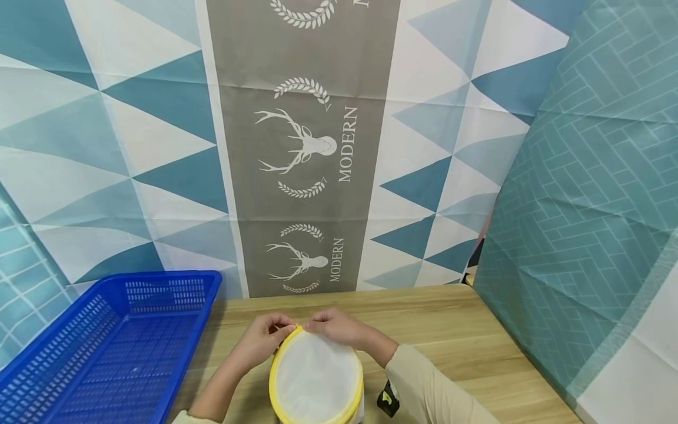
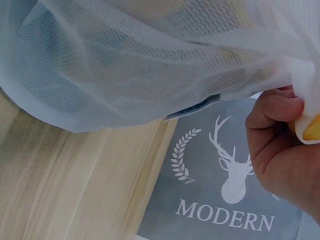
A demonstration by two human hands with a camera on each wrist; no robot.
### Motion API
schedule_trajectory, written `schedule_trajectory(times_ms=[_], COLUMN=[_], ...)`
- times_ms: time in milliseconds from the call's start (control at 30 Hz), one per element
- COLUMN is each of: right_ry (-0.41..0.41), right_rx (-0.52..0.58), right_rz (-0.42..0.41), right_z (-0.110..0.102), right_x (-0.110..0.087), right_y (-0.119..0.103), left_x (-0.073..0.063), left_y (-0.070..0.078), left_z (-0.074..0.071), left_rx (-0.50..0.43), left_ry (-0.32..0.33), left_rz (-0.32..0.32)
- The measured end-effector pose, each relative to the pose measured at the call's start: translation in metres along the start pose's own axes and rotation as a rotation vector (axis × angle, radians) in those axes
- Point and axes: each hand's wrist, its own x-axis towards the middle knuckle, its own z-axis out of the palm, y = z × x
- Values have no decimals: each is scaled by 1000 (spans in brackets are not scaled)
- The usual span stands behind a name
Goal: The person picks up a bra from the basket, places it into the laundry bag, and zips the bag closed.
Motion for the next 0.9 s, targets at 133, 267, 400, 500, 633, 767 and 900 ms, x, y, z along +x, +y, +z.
schedule_trajectory(times_ms=[133, 267, 400, 500, 633, 767, 900], right_ry=[8, 22, 35, 38, 38, 38, 36], right_rx=[6, 4, -10, -5, 6, 21, 41], right_rz=[18, 37, 26, 26, 27, 28, 36], right_z=[-1, -1, -2, -1, -1, -1, -1], right_x=[-1, -1, -2, -2, -2, -3, -4], right_y=[0, 1, 1, 1, 2, 3, 3], left_x=[1, 2, 1, 0, -1, -4, -6], left_y=[-2, -4, -4, -4, -4, -5, -6], left_z=[0, 0, 0, 0, -1, -2, -3], left_rx=[-7, -15, -18, -13, -9, -10, -16], left_ry=[-3, -6, -9, -8, -7, -16, -16], left_rz=[-6, -11, -4, -3, -9, 0, 10])
